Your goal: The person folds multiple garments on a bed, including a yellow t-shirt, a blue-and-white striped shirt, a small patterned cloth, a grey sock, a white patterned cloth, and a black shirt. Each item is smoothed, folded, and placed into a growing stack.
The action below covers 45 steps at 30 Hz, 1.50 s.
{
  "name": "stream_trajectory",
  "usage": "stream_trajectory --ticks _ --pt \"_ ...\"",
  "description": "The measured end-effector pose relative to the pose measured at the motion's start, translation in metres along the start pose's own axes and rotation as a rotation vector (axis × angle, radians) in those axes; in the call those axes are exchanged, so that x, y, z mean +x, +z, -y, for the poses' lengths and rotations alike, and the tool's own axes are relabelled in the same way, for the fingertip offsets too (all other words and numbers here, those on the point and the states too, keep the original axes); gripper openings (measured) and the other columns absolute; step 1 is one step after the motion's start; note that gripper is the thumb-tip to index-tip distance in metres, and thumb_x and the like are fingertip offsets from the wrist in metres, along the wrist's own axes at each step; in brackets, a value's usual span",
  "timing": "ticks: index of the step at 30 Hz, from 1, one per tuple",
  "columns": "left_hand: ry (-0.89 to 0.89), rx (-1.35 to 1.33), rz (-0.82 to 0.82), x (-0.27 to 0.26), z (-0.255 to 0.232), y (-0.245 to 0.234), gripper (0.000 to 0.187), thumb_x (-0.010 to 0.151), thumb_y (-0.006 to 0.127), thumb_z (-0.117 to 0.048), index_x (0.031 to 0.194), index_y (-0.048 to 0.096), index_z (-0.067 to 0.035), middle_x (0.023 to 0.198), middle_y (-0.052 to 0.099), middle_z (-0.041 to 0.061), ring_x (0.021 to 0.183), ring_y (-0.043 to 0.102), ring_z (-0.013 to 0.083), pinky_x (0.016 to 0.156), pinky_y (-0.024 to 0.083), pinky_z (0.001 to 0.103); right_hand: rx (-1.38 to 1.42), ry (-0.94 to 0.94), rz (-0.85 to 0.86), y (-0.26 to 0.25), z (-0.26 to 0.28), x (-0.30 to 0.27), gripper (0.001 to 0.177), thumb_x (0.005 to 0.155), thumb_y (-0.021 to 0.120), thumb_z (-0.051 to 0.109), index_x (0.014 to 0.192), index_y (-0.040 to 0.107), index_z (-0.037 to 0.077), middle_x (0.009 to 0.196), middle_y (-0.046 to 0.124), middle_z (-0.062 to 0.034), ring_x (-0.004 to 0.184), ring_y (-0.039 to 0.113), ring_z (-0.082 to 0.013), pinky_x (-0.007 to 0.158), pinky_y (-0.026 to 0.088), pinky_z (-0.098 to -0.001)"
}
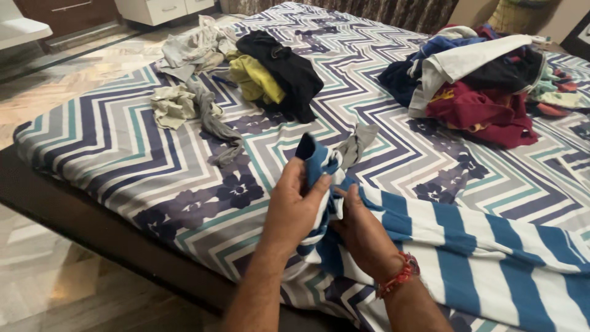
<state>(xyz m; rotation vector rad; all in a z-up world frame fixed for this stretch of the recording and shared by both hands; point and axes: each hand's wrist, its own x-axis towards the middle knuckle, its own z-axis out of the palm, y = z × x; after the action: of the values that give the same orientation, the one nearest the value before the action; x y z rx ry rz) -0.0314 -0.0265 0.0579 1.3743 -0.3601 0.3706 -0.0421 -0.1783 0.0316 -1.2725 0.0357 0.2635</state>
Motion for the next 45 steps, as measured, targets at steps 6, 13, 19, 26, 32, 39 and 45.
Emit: stream_trajectory --ticks 6,13,19,26,32,39,45 --pt "-0.015 0.17 0.039 -0.01 -0.062 0.01 0.022 0.096 0.07 -0.025 0.096 0.057 -0.006 0.085 0.067 0.006 0.076 0.066 0.0127 0.068 0.054 0.033 0.303 -0.011 0.084 0.048 0.028 -0.029 0.095 0.087 0.023 0.079 0.145 0.052 0.01 0.14 0.062 -0.0095 0.126 0.06 -0.0217 0.104 0.046 -0.042" --pt "-0.023 0.31 0.42 -0.029 -0.071 0.061 0.035 0.092 0.075 -0.032 0.112 0.066 -0.005 0.091 0.075 0.007 0.072 0.07 0.0199 0.116 0.015 0.041 0.423 -0.267 -0.278 -0.025 -0.002 -0.024 0.074 0.101 0.032 0.068 0.132 0.057 0.005 0.118 0.066 -0.0112 0.111 0.063 -0.0273 0.096 0.052 -0.0462" --pt "0.119 -0.177 0.419 -0.04 -0.048 0.091 0.02 0.1 0.071 -0.017 0.113 0.068 -0.002 0.103 0.072 0.006 0.098 0.069 0.0123 0.094 0.057 0.031 0.798 -0.467 -0.061 -0.13 -0.02 -0.053 0.072 0.106 0.039 0.067 0.142 0.056 0.007 0.132 0.064 -0.0155 0.119 0.062 -0.0306 0.104 0.049 -0.0453" --pt "-0.118 0.009 0.278 -0.027 -0.007 0.095 0.018 0.091 0.072 -0.013 0.105 0.067 -0.003 0.095 0.072 0.005 0.094 0.068 0.0143 0.086 0.055 0.03 0.421 -0.504 -0.424 -0.235 0.016 -0.098 0.08 0.098 0.034 0.067 0.15 0.046 0.007 0.149 0.054 -0.0158 0.132 0.056 -0.0323 0.113 0.045 -0.0469" --pt "-0.049 0.618 0.27 -0.034 0.023 0.101 0.041 0.078 0.079 -0.027 0.11 0.065 -0.006 0.109 0.069 0.015 0.107 0.063 0.0314 0.091 0.05 0.042 -0.029 -0.452 -0.591 -0.326 0.066 -0.129 0.083 0.104 0.031 0.066 0.147 0.05 -0.002 0.143 0.059 -0.0203 0.128 0.057 -0.0359 0.11 0.045 -0.0509" --pt "-0.636 0.875 0.414 -0.036 0.025 0.116 0.085 0.078 0.074 -0.057 0.138 0.049 -0.002 0.117 0.071 0.02 0.11 0.072 0.0336 0.094 0.057 0.043 -0.339 0.158 -1.038 -0.364 0.06 -0.168 0.086 0.103 0.037 0.071 0.129 0.066 -0.005 0.109 0.069 -0.0196 0.088 0.061 -0.0283 0.075 0.053 -0.0409" --pt "-0.658 0.673 0.332 -0.048 0.044 0.14 0.079 0.077 0.079 -0.049 0.133 0.055 0.001 0.112 0.074 0.019 0.104 0.073 0.0308 0.089 0.056 0.04 -0.11 0.106 -0.87 -0.335 0.041 -0.175 0.067 0.089 0.068 0.054 0.121 0.068 -0.005 0.106 0.076 -0.0154 0.09 0.069 -0.023 0.079 0.055 -0.0346"
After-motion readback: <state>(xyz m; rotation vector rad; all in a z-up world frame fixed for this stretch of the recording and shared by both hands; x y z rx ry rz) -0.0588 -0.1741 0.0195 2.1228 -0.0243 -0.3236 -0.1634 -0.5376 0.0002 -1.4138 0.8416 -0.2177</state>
